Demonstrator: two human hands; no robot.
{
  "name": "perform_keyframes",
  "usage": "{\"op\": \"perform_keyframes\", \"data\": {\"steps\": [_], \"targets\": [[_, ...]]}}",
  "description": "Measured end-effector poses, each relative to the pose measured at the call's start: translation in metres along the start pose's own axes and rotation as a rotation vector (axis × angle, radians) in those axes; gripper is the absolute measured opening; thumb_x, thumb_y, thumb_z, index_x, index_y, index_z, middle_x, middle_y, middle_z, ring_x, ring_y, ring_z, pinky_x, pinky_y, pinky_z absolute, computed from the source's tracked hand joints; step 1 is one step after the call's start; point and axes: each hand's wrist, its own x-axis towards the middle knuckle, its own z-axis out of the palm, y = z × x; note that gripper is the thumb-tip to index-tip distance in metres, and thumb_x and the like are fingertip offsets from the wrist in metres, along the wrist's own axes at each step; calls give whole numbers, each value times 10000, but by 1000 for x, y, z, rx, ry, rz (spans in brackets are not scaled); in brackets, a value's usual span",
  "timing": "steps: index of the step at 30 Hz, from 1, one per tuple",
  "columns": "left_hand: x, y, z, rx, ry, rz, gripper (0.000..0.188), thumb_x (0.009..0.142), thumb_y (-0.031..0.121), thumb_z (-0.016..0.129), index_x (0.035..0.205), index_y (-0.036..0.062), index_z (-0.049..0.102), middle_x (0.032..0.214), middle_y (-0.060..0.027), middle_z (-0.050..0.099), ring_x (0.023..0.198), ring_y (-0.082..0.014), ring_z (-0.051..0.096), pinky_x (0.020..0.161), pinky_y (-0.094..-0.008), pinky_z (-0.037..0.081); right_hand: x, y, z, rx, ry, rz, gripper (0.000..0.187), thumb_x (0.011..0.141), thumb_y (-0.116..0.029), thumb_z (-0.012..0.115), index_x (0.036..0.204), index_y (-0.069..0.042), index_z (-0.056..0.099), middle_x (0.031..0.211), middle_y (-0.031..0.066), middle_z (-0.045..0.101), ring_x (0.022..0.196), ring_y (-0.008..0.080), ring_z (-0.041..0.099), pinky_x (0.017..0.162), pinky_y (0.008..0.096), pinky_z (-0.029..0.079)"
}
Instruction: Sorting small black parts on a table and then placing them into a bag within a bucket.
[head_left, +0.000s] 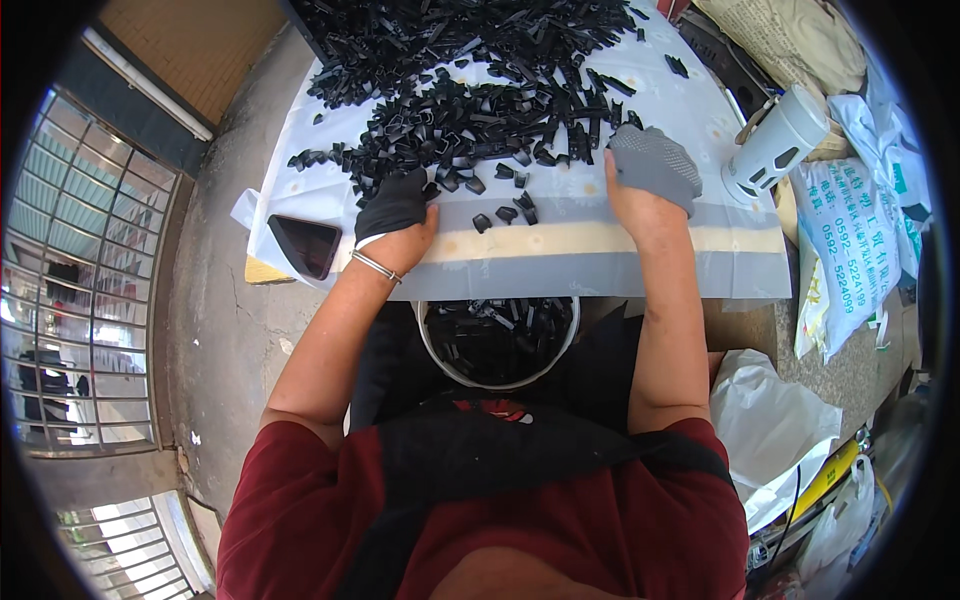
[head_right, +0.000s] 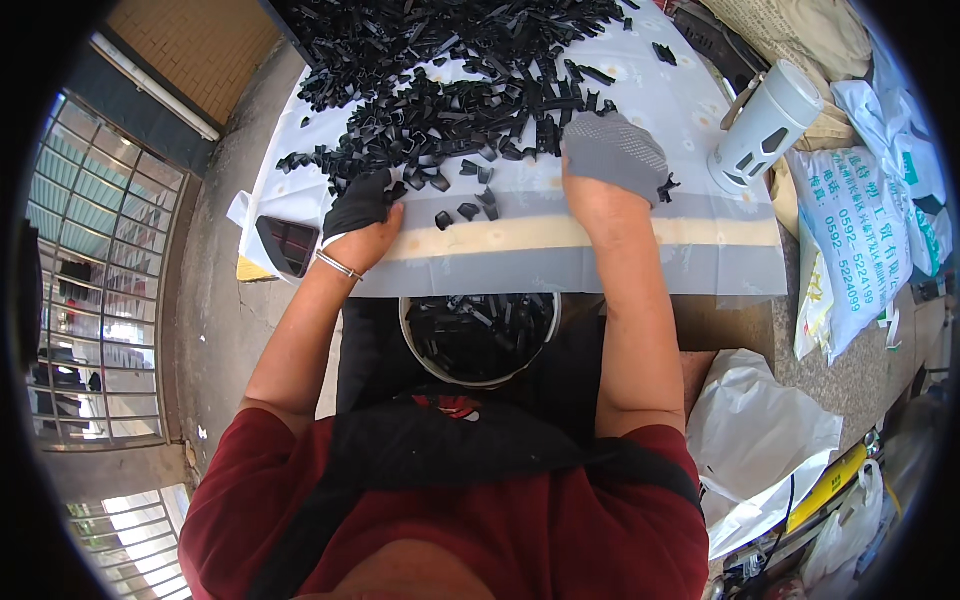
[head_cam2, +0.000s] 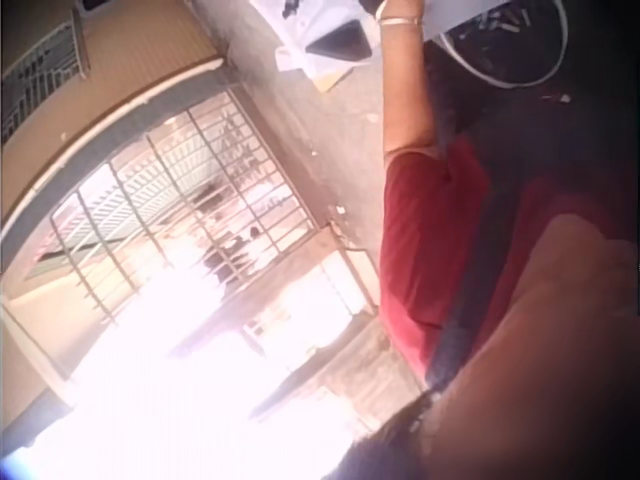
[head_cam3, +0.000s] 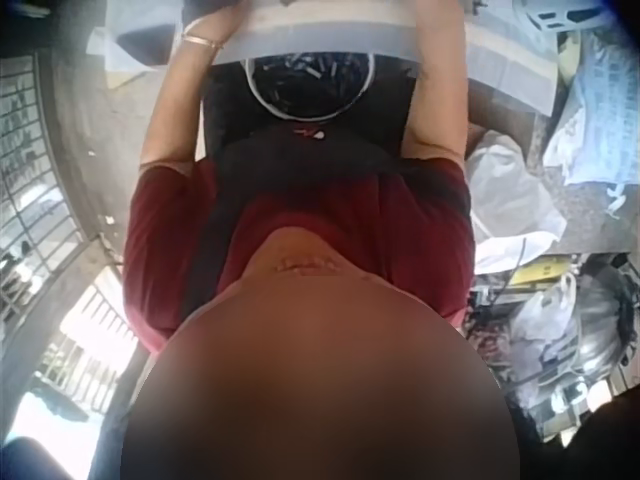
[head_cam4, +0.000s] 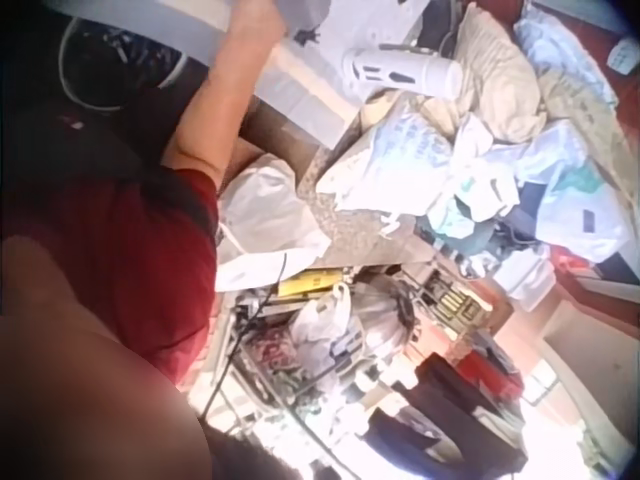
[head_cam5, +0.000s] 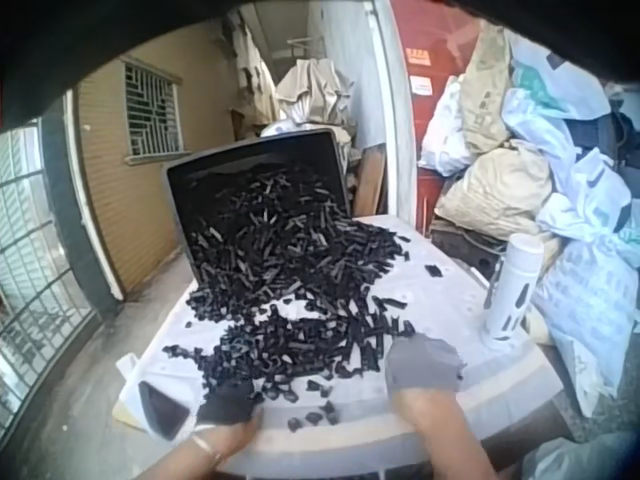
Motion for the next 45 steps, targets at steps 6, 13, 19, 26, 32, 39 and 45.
{"op": "perform_keyframes", "data": {"steps": [6,13,19,26,32,39,45], "targets": [[5,-2,15,-8,-89,44,299,755,155,561,1047,92,538,952,-142,576,872,-311,567,745,-396,462,18,-75,56,330,-200,-177,189,810,-222,503,877,-62,577,806,146,609,771,320,586,670,434,468],[-4,-19,10,-211,26,-32,283,762,104,570,1040,60,545,872,-136,599,787,-277,590,710,-344,469,28,-91,63,315,-283,-248,225,827,-261,491,886,-60,573,832,147,608,790,326,583,674,436,466],[-2,-5,-13,-931,-124,-309,270,783,74,585,1049,37,554,892,-49,613,746,-136,565,667,-264,460,18,-68,57,392,48,-183,243,797,-222,565,981,-66,583,857,132,607,791,310,578,682,399,464],[-6,10,-17,-1218,-234,-472,239,831,69,573,1066,27,559,871,-22,613,718,-91,551,637,-222,453,4,-59,42,698,139,-256,253,788,-161,570,1026,-73,567,932,126,602,852,297,568,741,382,454],[-14,31,-11,-1307,-271,-356,328,824,207,622,1094,33,557,909,-42,629,792,-96,549,711,-229,445,-27,-58,25,755,6,-368,322,808,-125,535,1123,-63,507,954,153,586,872,312,556,751,374,444],[-3,43,-44,-1200,-654,-45,497,745,179,696,1174,24,498,1041,-62,593,908,-113,515,805,-249,422,-42,-48,4,1077,-241,-485,307,795,-224,547,1048,-51,557,915,146,589,860,317,551,757,381,438],[-7,46,-55,-1133,-804,139,495,733,157,705,1151,-17,506,1019,-60,587,914,-112,505,802,-240,417,-41,-50,1,1034,-535,-702,321,767,-259,596,1025,-68,581,873,143,598,836,313,561,752,372,445]]}}
